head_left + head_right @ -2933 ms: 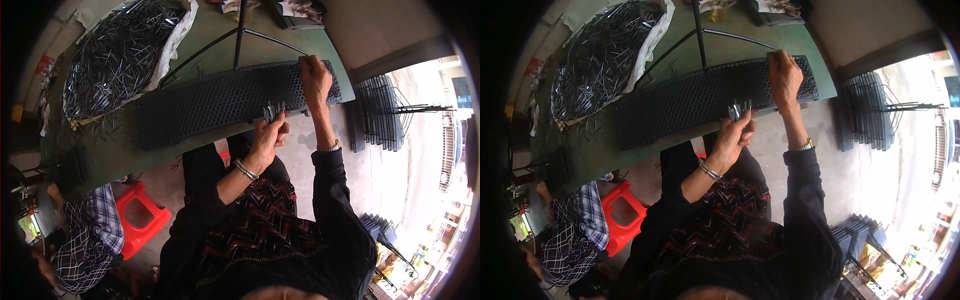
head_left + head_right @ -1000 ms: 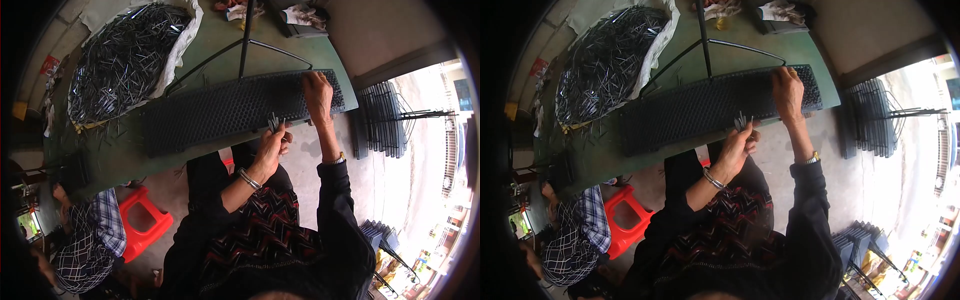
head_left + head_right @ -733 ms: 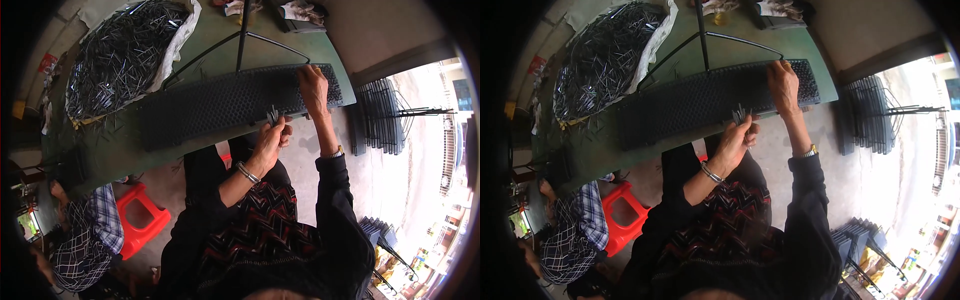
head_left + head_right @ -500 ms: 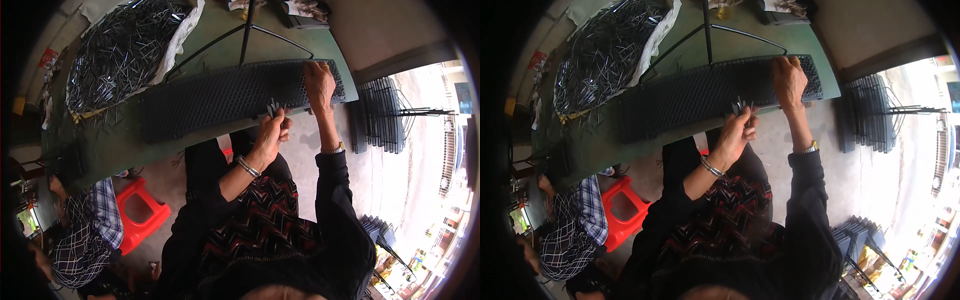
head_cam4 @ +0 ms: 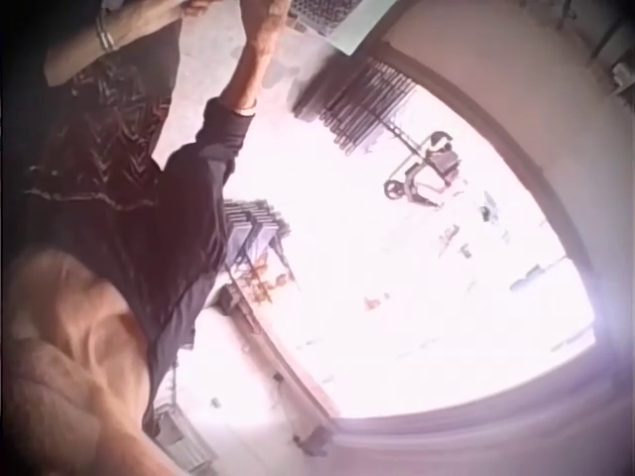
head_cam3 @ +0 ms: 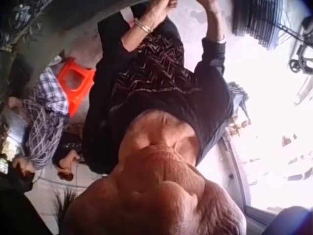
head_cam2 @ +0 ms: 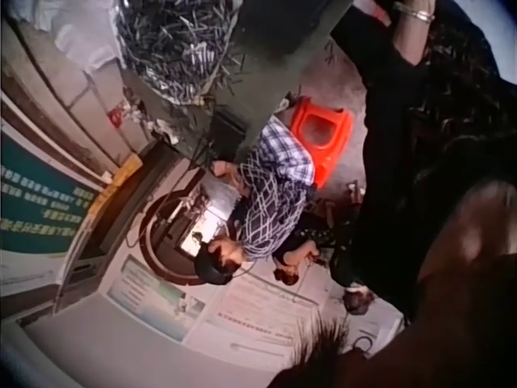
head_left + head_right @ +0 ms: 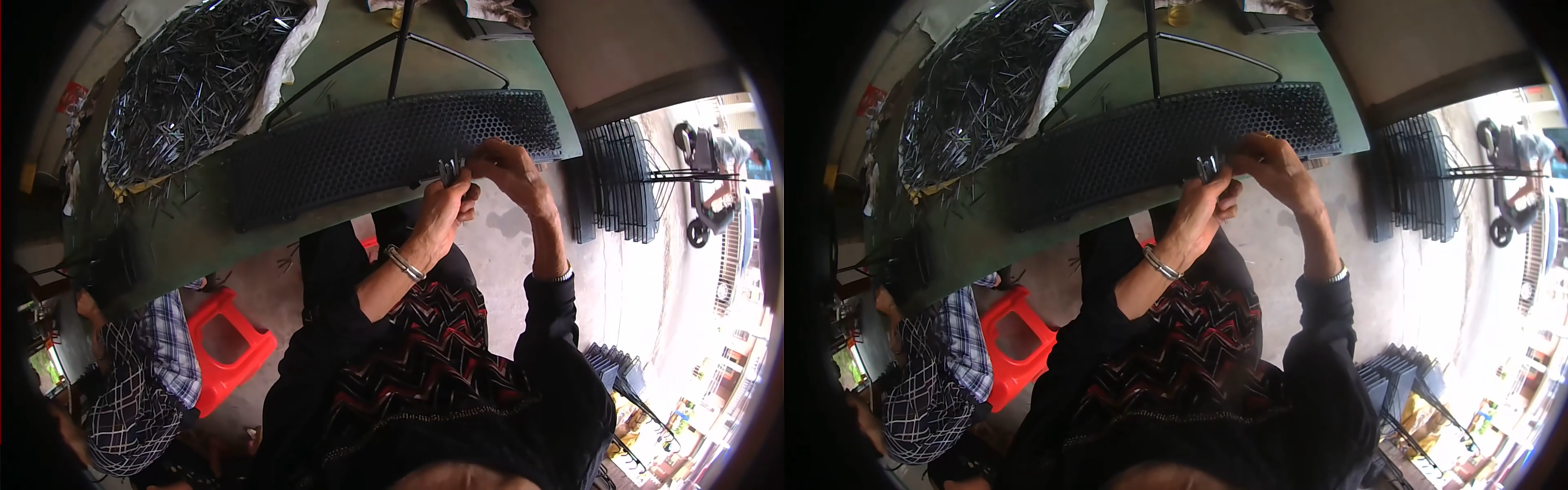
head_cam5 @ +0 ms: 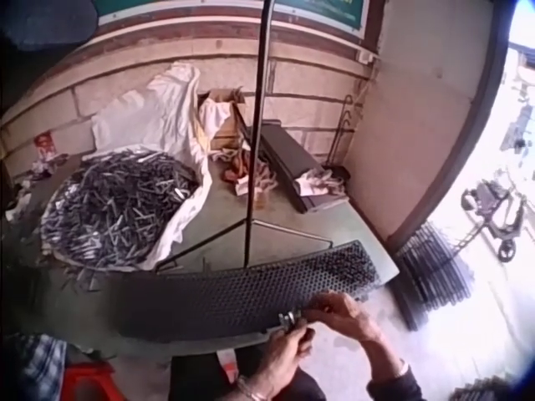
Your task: The person is manually inserting thin metal pins into a perforated metal board.
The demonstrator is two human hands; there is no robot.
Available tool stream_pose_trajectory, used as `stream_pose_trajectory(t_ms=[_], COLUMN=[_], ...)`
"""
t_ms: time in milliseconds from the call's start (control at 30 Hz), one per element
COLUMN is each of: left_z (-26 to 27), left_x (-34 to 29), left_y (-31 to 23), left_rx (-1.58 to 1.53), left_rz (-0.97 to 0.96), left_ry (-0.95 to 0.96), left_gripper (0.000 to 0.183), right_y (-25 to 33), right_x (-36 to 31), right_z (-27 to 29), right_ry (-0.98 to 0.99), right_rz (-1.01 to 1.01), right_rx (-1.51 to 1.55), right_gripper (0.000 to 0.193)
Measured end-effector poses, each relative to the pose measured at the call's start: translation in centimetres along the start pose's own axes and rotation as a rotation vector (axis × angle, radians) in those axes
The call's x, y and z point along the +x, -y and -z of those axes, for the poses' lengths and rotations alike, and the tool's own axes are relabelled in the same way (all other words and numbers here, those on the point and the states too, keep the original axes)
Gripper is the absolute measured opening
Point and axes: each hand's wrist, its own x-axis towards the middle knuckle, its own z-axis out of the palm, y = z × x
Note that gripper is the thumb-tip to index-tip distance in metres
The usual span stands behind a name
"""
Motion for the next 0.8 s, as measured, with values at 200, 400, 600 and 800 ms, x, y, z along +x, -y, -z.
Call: stream_pose_trajectory(t_ms=[200, 400, 600, 800], left_z=[-0.4, -0.4, -0.3, 0.8], left_x=[-0.1, 0.2, 0.7, 1.5], left_y=[-0.5, -0.8, -0.1, 0.4], left_rx=[0.074, 0.144, 0.176, 0.158], left_rz=[0.017, 0.048, 0.06, 0.137], left_ry=[0.052, 0.107, 0.119, 0.029], left_gripper=[0.02, 0.021, 0.024, 0.03], right_y=[1.1, 0.8, 1.0, -0.2], right_x=[-0.5, -0.9, -1.2, 0.9], right_z=[0.7, 0.8, 1.5, 2.1], right_ry=[0.02, -0.02, -0.117, -0.734], right_rz=[-0.085, -0.1, -0.101, 0.193], right_rx=[0.088, 0.14, 0.143, 0.019], right_gripper=[0.017, 0.017, 0.014, 0.01])
